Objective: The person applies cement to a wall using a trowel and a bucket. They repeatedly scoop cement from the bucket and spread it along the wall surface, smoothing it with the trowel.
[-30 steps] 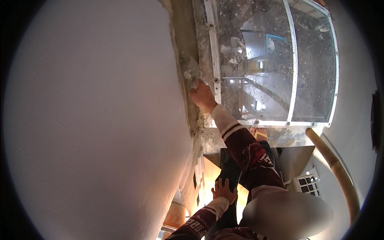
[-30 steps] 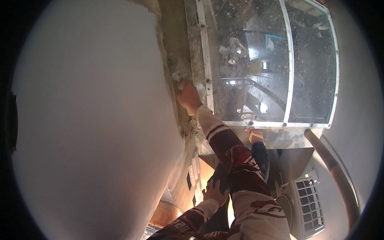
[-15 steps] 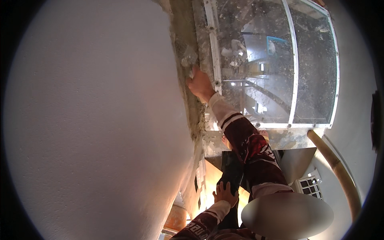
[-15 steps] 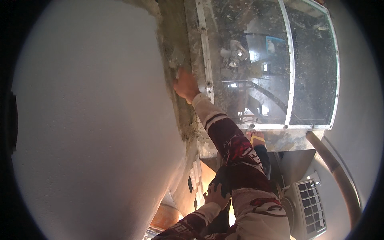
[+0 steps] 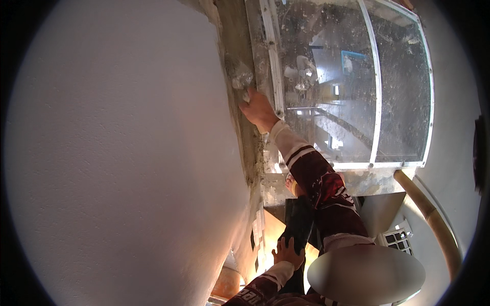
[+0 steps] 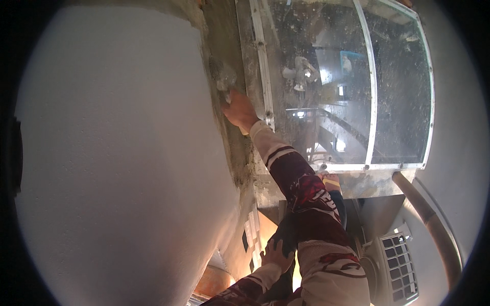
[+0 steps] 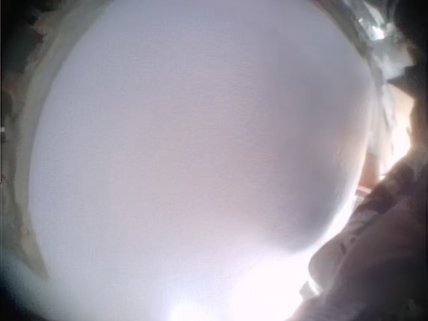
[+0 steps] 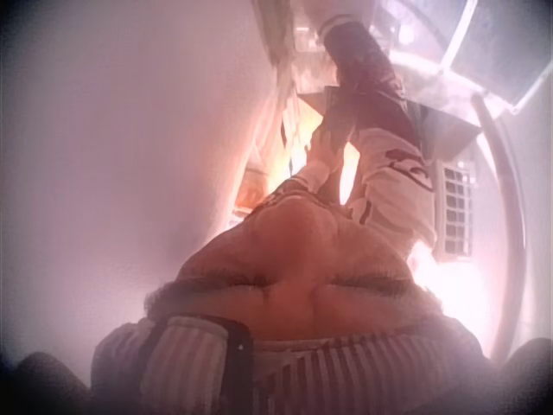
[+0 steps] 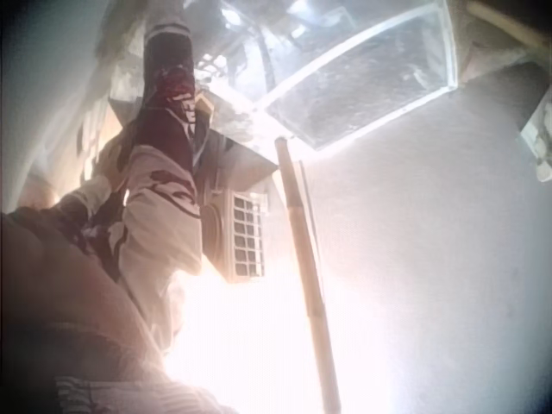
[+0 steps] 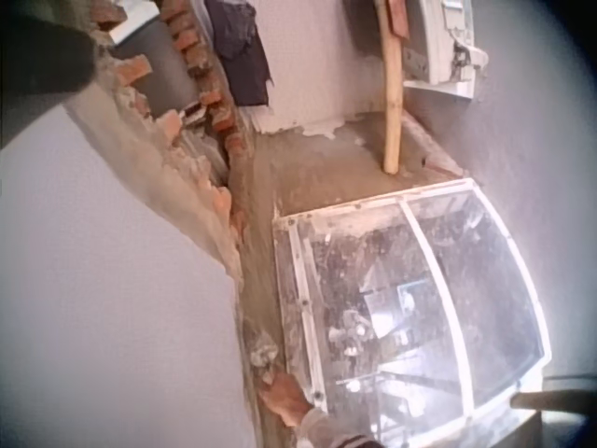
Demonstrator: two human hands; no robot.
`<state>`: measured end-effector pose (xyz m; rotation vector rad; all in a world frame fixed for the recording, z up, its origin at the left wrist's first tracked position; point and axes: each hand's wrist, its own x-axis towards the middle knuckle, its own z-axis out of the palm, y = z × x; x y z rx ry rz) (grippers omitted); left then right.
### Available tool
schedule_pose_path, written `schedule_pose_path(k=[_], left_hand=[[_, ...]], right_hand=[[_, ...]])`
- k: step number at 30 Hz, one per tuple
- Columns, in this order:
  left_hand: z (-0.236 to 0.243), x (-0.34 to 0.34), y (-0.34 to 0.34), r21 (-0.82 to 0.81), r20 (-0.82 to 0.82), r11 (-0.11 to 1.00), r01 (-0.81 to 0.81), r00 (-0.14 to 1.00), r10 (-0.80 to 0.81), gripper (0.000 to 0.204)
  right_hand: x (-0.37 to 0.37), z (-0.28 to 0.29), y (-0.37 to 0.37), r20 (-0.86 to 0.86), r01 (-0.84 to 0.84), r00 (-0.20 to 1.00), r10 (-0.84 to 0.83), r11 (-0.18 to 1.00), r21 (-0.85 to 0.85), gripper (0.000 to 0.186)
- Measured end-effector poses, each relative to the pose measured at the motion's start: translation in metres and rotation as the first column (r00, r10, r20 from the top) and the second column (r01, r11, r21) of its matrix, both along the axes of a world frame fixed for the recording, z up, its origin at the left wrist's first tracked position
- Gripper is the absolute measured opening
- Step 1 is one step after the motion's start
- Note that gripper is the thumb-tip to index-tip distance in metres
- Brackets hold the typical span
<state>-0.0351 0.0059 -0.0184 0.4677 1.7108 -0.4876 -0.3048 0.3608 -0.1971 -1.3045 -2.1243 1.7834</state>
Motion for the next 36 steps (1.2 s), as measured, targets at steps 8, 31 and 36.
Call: schedule_pose_path(k=[8,31,36], left_hand=[[0.000,-0.007,-0.007,0.017,-0.033,1.000,0.002,0.999,-0.001,0.079],[0.005,-0.012,0.005,-0.006,-0.063,1.000,-0.011,0.998,0.011,0.079],[0.003,-0.006,0.003,0.000,-0.066,1.000,0.004,0.998,-0.004,0.077]], right_hand=[[-0.053,-0.035,0.077,-0.110,0.214,0.961,-0.253,0.934,-0.286,0.030],[-0.050,-0.038,0.066,-0.037,0.053,0.998,-0.049,0.994,0.098,0.041],[-0.022,-0.046,0.009,-0.143,0.087,0.988,-0.065,0.984,0.154,0.035]])
